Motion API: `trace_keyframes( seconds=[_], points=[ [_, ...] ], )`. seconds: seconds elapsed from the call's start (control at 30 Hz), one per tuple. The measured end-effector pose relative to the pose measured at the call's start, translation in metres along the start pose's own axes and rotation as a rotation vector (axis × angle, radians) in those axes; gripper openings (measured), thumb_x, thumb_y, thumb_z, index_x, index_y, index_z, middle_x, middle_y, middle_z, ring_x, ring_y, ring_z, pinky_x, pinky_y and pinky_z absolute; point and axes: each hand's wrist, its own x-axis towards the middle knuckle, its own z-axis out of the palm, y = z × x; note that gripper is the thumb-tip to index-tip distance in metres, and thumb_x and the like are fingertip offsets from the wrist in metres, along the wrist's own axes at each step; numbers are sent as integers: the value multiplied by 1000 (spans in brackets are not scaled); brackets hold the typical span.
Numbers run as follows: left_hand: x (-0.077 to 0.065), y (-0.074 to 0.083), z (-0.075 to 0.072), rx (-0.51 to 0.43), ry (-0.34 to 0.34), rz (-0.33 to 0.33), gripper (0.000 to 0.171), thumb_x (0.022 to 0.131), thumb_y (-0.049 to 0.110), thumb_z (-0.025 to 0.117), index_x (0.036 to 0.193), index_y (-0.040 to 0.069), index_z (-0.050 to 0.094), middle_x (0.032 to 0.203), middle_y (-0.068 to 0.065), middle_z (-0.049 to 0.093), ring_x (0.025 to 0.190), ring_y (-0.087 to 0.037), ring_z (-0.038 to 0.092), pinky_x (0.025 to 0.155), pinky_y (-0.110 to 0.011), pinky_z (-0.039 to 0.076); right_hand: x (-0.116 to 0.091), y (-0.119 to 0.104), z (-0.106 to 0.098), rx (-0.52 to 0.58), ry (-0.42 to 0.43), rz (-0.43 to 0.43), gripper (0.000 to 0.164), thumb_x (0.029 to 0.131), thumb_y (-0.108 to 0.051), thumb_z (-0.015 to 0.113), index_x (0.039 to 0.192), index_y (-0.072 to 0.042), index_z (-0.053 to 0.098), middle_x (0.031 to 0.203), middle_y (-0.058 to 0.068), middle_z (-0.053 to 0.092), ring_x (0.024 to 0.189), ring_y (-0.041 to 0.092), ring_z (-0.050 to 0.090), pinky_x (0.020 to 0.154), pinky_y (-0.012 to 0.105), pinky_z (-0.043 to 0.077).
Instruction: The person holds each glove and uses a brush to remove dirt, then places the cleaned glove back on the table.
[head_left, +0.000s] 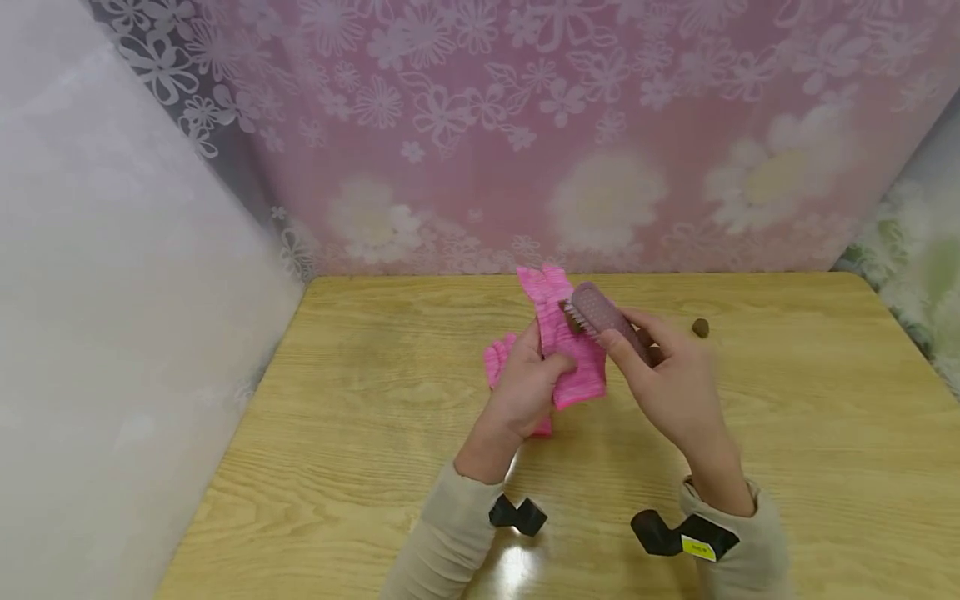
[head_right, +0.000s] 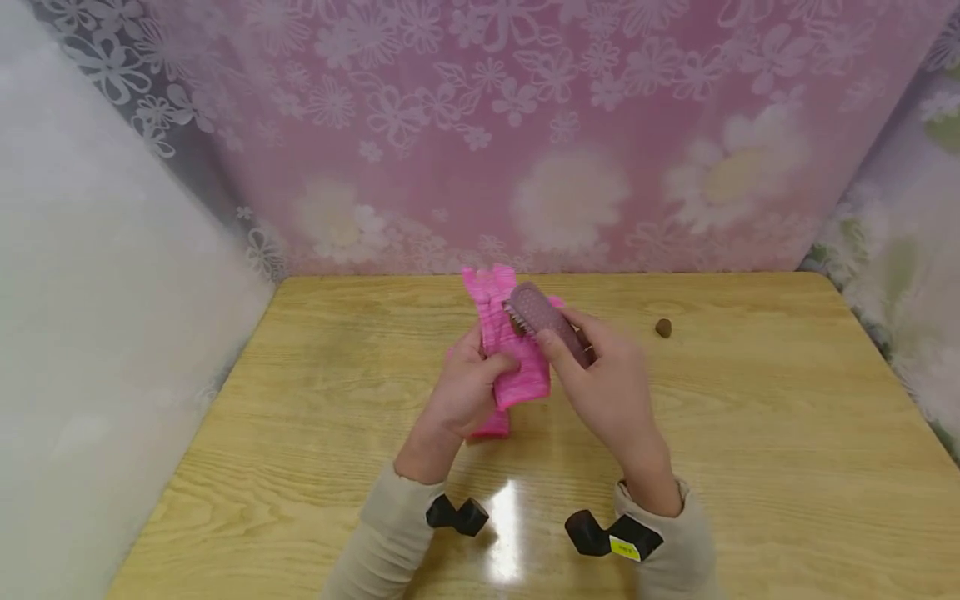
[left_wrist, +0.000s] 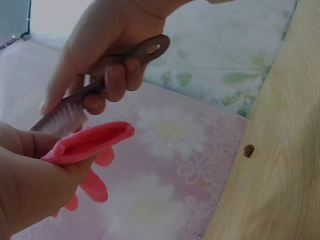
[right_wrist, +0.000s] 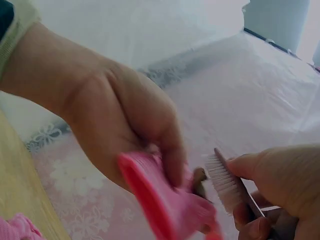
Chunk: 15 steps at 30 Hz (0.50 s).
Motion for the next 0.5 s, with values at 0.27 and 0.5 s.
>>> trace_keyframes(
  seconds=[0.27,0.5],
  points=[
    [4,-2,-4,66,106,22,37,95,-4,53,131,-6,56,117,-21,67,91,-11,65,85,-28,56,-3,-4,12,-144,76,-204,44,83,-9,79,123,3,67,103,24,71,81,34,68,62,44,52],
    [0,0,-5,163,42,10,38,97,-2,52,134,-6,53,116,-30,65,84,-10,66,79,-27,57,-2,5,8,-130,145,-154,38,89,-13,74,124,1,68,92,21,71,65,23,58,57,17,36]
  ],
)
